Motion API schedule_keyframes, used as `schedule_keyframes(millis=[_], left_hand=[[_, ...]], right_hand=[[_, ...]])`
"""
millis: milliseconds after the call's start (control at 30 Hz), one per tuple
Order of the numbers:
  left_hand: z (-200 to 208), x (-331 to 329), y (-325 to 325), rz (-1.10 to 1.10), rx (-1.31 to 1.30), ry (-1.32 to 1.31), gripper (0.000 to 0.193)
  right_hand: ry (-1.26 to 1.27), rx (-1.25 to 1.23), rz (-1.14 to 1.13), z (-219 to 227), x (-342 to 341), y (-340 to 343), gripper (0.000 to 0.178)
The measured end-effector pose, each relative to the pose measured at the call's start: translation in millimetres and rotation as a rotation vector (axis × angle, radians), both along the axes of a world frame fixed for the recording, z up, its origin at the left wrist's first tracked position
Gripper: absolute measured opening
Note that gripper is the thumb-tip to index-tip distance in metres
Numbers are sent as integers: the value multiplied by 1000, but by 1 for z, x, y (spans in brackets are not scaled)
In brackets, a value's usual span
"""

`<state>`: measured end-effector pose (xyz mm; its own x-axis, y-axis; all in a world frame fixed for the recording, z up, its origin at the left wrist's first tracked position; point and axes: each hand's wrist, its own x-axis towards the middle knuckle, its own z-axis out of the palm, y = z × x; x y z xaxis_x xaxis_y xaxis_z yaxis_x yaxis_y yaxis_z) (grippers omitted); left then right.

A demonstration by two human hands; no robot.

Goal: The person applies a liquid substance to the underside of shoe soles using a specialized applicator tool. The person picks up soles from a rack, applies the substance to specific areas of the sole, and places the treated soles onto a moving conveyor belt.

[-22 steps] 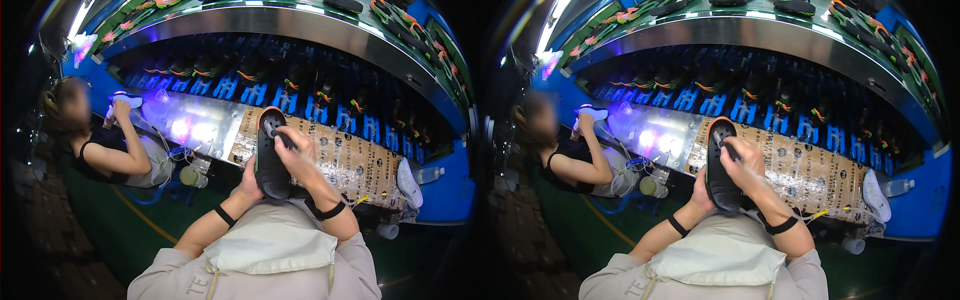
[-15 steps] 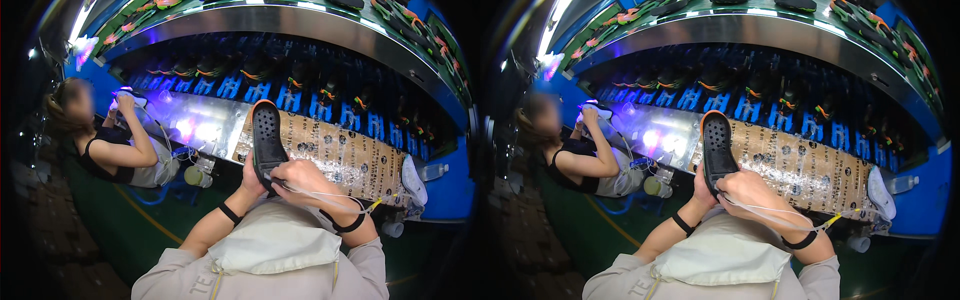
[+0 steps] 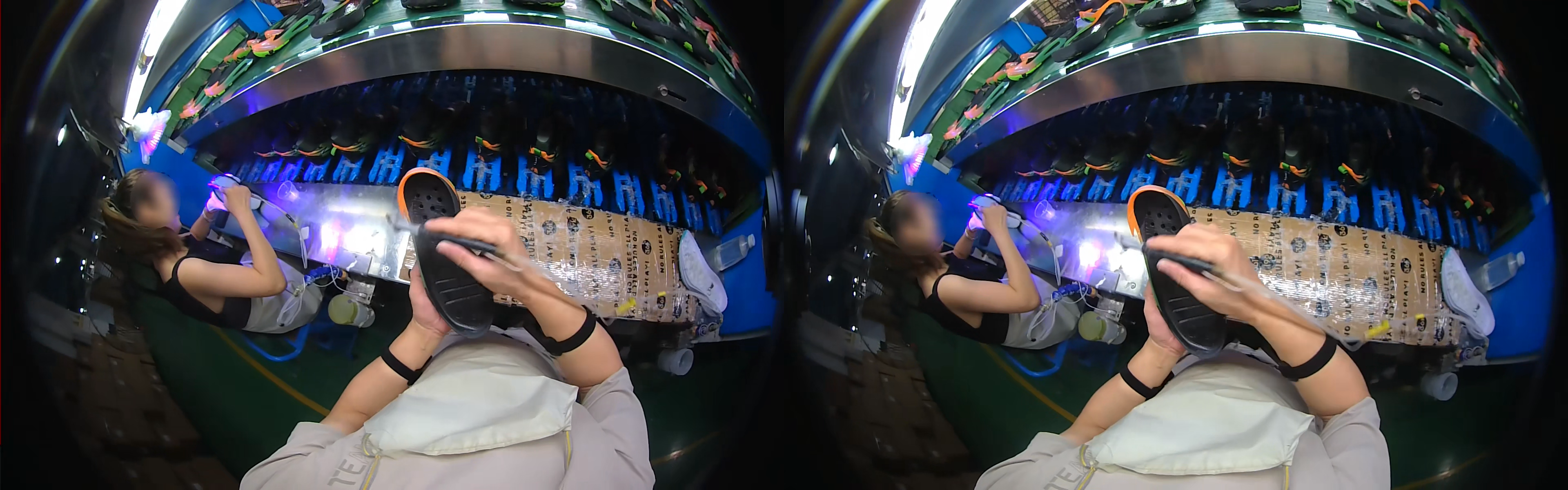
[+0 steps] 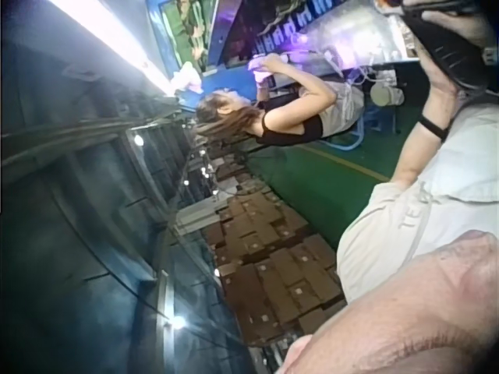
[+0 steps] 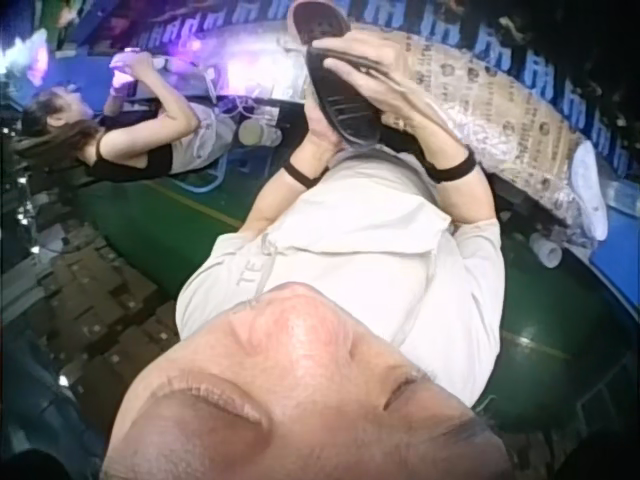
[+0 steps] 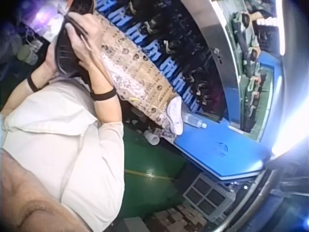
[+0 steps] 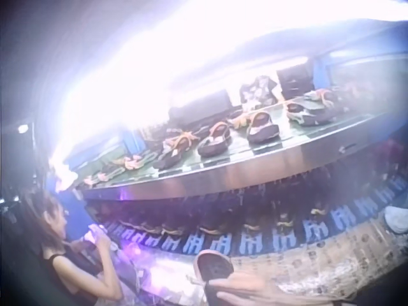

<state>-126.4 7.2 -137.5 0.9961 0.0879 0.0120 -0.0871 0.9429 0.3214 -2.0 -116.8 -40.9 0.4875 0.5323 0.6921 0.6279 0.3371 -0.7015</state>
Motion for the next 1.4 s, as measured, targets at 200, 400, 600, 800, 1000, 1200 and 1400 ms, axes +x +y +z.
schedule_keyframes(millis=[200,400,600,800,1000,1200,1400], left_hand=[[11,3,-6,84,98,152,84],[21,8,-2,102,356,126,80],[18,16,3,109,251,-57,77],[9,16,20,177,209,61,75],[24,23,34,171,112,-69,70],[38,28,35,139,150,-90,86],[58,32,42,46,74,-186,86]], right_hand=[[-347,-97,-266,8,-3,1,25],[-156,-9,-289,9,3,-5,26],[-208,-74,8,12,-1,-5,26],[-424,-147,-78,15,-8,-5,25],[-342,-119,-209,21,-11,-9,32],[-350,-179,22,27,-10,-18,30],[-392,-243,278,39,-13,-26,32]])
